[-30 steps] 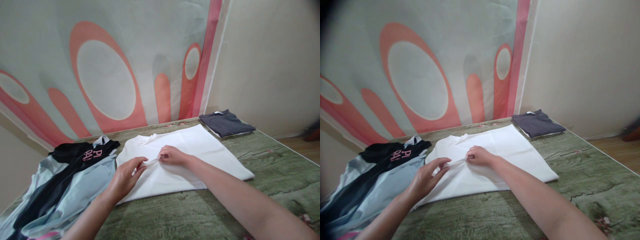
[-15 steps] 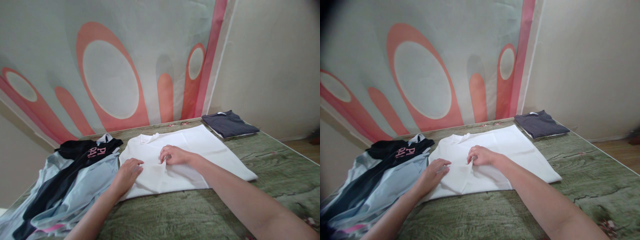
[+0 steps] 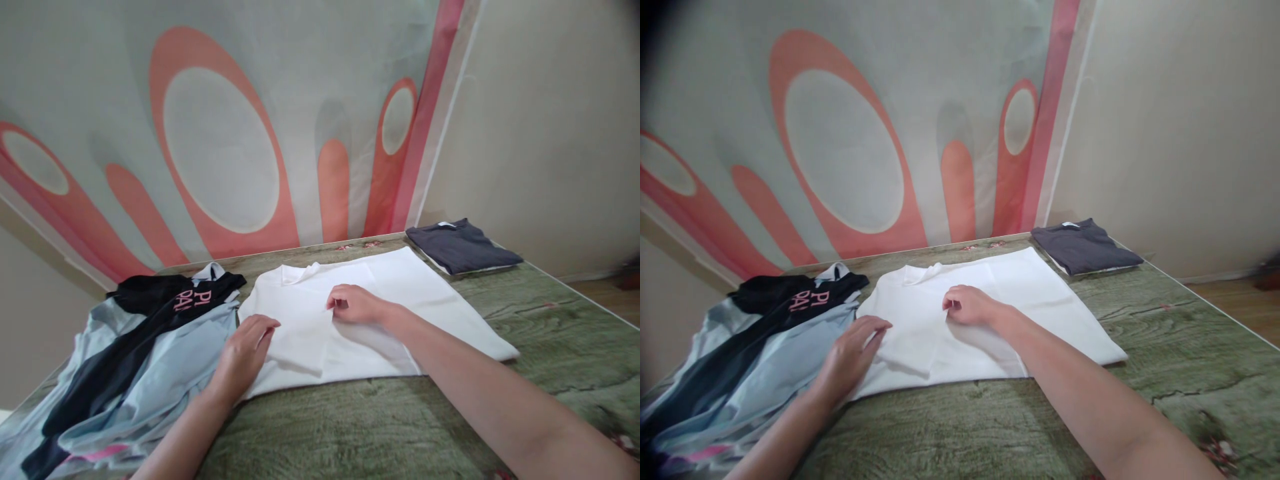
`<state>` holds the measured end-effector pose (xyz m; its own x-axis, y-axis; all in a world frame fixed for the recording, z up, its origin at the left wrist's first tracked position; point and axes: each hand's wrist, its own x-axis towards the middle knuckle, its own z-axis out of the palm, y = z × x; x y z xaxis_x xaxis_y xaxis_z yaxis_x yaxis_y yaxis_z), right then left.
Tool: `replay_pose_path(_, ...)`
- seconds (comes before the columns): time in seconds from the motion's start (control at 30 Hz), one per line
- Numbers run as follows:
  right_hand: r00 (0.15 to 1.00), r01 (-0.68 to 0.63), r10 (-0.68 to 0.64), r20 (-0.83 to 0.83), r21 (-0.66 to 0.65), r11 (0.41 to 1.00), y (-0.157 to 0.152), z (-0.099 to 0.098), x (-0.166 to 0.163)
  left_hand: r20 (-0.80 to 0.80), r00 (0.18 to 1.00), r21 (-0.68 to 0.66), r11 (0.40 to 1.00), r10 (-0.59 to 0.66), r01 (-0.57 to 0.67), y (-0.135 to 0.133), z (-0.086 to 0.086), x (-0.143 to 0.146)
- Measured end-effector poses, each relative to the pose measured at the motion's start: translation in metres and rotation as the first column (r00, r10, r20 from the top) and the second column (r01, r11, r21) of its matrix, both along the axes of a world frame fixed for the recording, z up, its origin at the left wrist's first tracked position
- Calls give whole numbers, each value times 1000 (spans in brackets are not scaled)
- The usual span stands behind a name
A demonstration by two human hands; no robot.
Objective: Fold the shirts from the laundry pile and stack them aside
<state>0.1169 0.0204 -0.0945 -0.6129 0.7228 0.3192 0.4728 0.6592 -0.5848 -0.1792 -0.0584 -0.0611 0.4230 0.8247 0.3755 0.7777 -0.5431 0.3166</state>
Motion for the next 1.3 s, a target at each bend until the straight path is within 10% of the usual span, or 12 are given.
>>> replay_pose_path(0.17, 999, 31, -30, 15, -76, 997, 0, 3, 5, -166, 955, -162, 962, -247, 220, -17, -10, 28)
replay_pose_path(0.37, 981, 195, -194, -11, 14, 981, -5, 18, 5, -334, 919, -136, 975, -211, 174, -20, -12, 32)
replay_pose_path(0.6, 996, -81, 78, 43, 73, 994, -22, 23, -14, -407, 857, -204, 946, -317, 253, -29, -12, 45)
replay_pose_path(0.93, 1000, -23, 25, 6, -193, 981, -3, 8, 3, -434, 848, -241, 946, -304, 216, -31, -12, 42)
replay_pose_path(1.3, 978, -171, 184, 99, -126, 977, -6, 20, 6, -404, 874, -180, 961, -269, 213, -33, -17, 41)
